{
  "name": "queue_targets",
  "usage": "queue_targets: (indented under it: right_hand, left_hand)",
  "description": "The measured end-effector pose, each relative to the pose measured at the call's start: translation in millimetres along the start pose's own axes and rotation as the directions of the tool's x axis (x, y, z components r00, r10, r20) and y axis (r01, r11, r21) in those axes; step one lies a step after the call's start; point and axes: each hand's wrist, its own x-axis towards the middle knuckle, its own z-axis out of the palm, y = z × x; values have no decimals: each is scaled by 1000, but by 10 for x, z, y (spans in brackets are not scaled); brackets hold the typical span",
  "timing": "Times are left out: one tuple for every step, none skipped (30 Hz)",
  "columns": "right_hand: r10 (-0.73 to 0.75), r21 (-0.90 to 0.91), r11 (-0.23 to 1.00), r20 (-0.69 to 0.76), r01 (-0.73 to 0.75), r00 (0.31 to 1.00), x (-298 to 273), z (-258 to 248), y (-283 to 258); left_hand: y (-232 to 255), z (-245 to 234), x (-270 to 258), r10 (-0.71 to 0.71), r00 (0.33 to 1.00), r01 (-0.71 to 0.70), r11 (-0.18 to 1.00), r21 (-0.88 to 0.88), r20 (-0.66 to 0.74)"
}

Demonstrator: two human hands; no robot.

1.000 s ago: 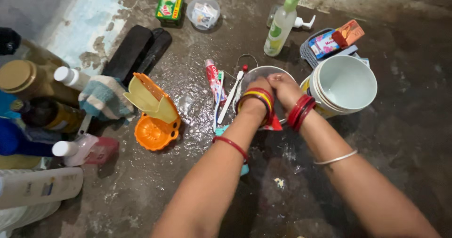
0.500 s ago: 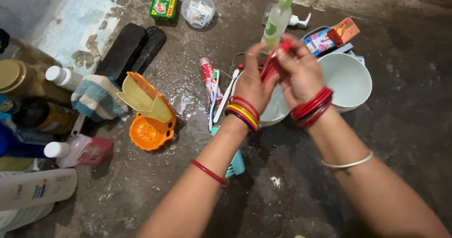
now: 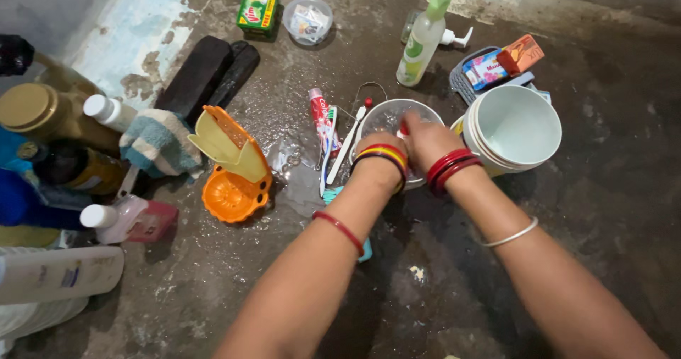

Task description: The person washes bathroom items on a wet concrete floor using a brush and water from a bucket. They scrub a plastic toothbrush holder, rinse it, and then wash toothbrushes and a toothpaste tube before placing them back in the holder.

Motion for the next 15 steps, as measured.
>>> queue_targets:
  right_hand:
    - [-50, -161, 985, 82, 63, 995, 17, 47, 5]
    - [-64, -159, 985, 59, 73, 996, 32, 65, 1]
    - [-75, -158, 984, 36, 79, 997, 53, 42, 3]
    - [-85, -157, 984, 14, 86, 996, 65, -6, -2]
    - [-70, -108, 992, 12, 71, 997, 63, -69, -18]
    - [-55, -58, 997, 10, 55, 998, 42, -143, -41]
    - [-39, -9, 999, 16, 39, 999, -13, -220, -71]
    - [-66, 17, 998, -20, 66, 998, -62, -319, -101]
    - [-94, 36, 995, -58, 96, 994, -92, -460, -119]
    - [-122, 55, 990, -97, 128, 988, -130, -598, -154]
    - [-119, 119, 984, -107, 132, 987, -178, -725, -209]
    - [-116, 183, 974, -117, 136, 986, -232, -852, -265]
    - [-116, 247, 958, -133, 146, 984, -254, -975, -335]
    - [-113, 233, 961, -159, 148, 981, -289, -1075, -408]
    - [-107, 223, 964, -184, 147, 977, -353, -1140, -478]
  left_hand:
    - [29, -71, -32, -1, 994, -5, 999, 53, 111]
    - [24, -153, -93, 36, 994, -42, 997, 59, 100]
    - [4, -250, -159, 76, 993, -82, 995, 65, 90]
    - [-10, -349, -225, 116, 990, -121, 990, 72, 80]
    - [-19, -456, -271, 109, 993, -110, 993, 33, 34]
    - [-32, -565, -300, 101, 995, -101, 995, -7, -11]
    - [-46, -643, -338, 89, 995, -92, 994, -52, -51]
    - [-82, -708, -373, 82, 990, -97, 986, -135, -118]
    - [-114, -771, -378, 68, 980, -109, 970, -218, -188]
    - [-120, -812, -370, 49, 965, -127, 946, -299, -256]
    - [-110, -834, -357, 85, 974, -158, 917, -366, -208]
    - [-92, -838, -340, 126, 979, -185, 883, -432, -162]
    - [-82, -853, -301, 171, 977, -210, 845, -492, -124]
    - [-73, -852, -260, 153, 970, -227, 840, -493, -186]
    - [-66, -814, -235, 136, 960, -243, 835, -494, -243]
